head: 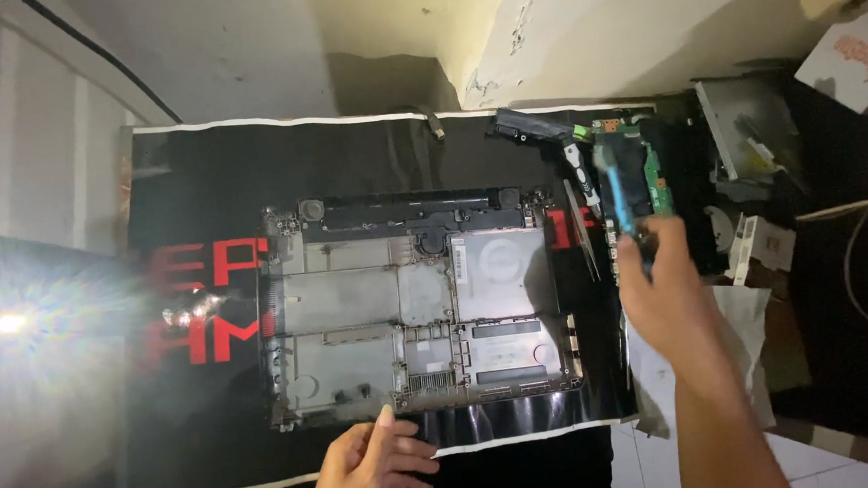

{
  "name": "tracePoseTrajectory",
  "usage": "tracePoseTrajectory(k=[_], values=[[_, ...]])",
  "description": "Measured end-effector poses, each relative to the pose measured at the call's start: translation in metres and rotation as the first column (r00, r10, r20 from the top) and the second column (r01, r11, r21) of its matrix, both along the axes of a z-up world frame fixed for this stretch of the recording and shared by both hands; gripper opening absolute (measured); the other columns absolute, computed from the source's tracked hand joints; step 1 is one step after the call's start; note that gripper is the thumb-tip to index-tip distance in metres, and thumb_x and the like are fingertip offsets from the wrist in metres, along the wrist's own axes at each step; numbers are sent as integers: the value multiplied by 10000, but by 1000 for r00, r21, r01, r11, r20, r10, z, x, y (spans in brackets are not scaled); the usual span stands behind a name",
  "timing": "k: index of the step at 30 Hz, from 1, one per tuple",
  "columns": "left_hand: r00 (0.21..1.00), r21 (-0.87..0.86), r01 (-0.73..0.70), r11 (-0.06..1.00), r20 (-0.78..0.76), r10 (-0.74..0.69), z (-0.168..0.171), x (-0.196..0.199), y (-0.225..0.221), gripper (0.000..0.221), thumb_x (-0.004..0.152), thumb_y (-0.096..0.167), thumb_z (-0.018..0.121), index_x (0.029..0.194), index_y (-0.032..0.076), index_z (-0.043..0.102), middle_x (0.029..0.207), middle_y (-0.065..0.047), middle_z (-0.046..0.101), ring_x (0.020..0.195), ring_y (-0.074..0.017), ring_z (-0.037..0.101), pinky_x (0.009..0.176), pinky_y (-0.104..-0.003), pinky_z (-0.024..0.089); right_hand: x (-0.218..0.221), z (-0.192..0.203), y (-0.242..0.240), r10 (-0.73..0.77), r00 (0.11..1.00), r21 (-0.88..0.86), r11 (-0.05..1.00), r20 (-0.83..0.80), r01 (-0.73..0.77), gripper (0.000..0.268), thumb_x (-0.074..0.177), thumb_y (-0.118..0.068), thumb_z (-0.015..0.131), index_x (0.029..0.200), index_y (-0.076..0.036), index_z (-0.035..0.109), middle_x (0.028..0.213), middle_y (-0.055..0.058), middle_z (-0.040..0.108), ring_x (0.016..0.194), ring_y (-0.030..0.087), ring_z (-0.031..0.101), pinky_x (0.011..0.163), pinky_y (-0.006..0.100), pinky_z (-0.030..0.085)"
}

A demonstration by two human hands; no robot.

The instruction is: Cleaning the interior of a disassembled laptop chassis using a toothbrush and a paper towel to remove dust and debris.

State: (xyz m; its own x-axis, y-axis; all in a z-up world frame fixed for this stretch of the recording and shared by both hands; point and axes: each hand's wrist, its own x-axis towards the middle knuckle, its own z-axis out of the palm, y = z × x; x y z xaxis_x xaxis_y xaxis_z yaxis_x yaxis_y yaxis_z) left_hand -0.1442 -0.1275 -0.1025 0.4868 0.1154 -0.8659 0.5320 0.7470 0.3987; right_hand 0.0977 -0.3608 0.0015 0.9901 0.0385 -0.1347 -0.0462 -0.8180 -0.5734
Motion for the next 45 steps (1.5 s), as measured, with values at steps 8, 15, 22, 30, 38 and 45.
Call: tracePoseTrajectory(k=[8,15,22,30,38,45], values=[[996,-40,86,995,-15,-87,2,2,8,545,1009,232,504,1191,-276,573,871,-483,708,735,-562,724,595,-559,594,-18,-9,1,103,943,-32,995,315,-98,270,996,-81,658,1256,-10,667,914,139,704,680,250,642,629,388,505],[983,-12,162,987,-81,-162,16,11,8,484,1003,190,560,1163,-263,621,873,-451,728,738,-514,739,601,-528,603,-34,-12,3,208,884,-196,971,419,-136,291,961,-90,694,1230,23,696,1069,162,737,726,308,668,623,411,513],[991,-1,95,996,-92,-94,2,7,3,575,1036,247,464,1177,-291,608,885,-525,718,732,-588,728,544,-554,560,-37,-29,23,271,897,-165,960,349,-226,387,934,-78,674,1311,11,651,938,146,706,633,261,629,572,387,497],[994,29,89,996,-60,-88,-1,7,3,548,1041,217,441,1189,-298,557,911,-545,720,768,-600,740,582,-578,584,-26,-45,31,298,806,-97,952,512,-291,252,857,4,721,1106,42,735,872,150,742,609,270,654,551,369,500],[997,30,76,997,-28,-75,0,6,3,546,1029,193,458,1185,-320,556,895,-559,712,757,-611,738,585,-581,583,-22,-31,22,283,871,-59,957,402,-283,283,836,-1,719,1114,42,743,870,130,748,584,234,608,556,353,480],[994,80,90,993,-68,-85,10,12,0,494,1043,162,464,1173,-303,563,889,-540,717,750,-592,746,617,-594,615,-21,-43,15,246,930,57,961,273,-271,268,838,-64,718,1078,56,710,1070,132,795,676,229,703,604,338,535]])
